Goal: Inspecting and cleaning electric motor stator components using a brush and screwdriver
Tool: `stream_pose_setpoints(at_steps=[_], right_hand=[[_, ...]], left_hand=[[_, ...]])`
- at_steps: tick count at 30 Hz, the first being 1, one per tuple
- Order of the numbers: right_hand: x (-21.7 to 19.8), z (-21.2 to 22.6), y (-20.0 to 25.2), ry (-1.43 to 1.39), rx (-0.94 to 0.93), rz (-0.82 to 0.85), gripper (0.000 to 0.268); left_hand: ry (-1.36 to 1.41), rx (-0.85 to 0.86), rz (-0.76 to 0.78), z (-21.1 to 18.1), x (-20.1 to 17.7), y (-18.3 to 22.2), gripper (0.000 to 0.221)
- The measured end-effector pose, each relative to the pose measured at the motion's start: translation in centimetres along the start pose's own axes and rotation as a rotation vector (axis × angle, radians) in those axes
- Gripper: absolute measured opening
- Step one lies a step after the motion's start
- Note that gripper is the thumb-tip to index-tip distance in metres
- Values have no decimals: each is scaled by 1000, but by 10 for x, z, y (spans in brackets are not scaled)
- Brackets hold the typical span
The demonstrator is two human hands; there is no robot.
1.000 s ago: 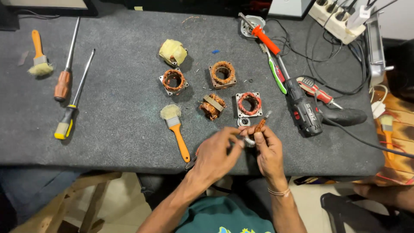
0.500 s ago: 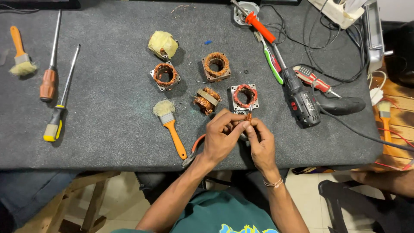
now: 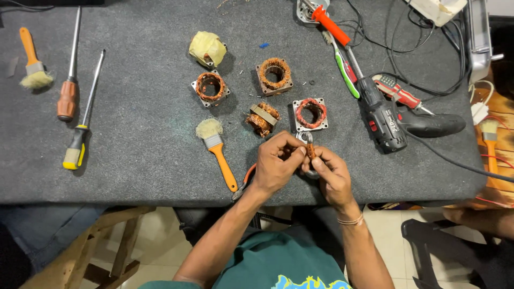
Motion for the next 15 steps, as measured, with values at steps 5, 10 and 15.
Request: stream_pose_setpoints(at_steps=[5,10,15], right_hand=[[-5,-4,5,-236,28,0,27],[-19,-17,13,-347,64,-1,29],[-12,-18,18,-310,93,138,32]], left_hand=[[112,-195,97,14,11,8,8],[215,-386,205,13,16,10,8],[358,-581,281,24,26,21,12]])
Point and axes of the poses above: each hand's wrist, its own y-axis away from the middle knuckle, its own x-axis out of the palm, z = x × y, the point moved 6 cm from there along -y, towards the middle knuckle, and after that the axes turned 12 degrees about -y, right-handed, at the moved point
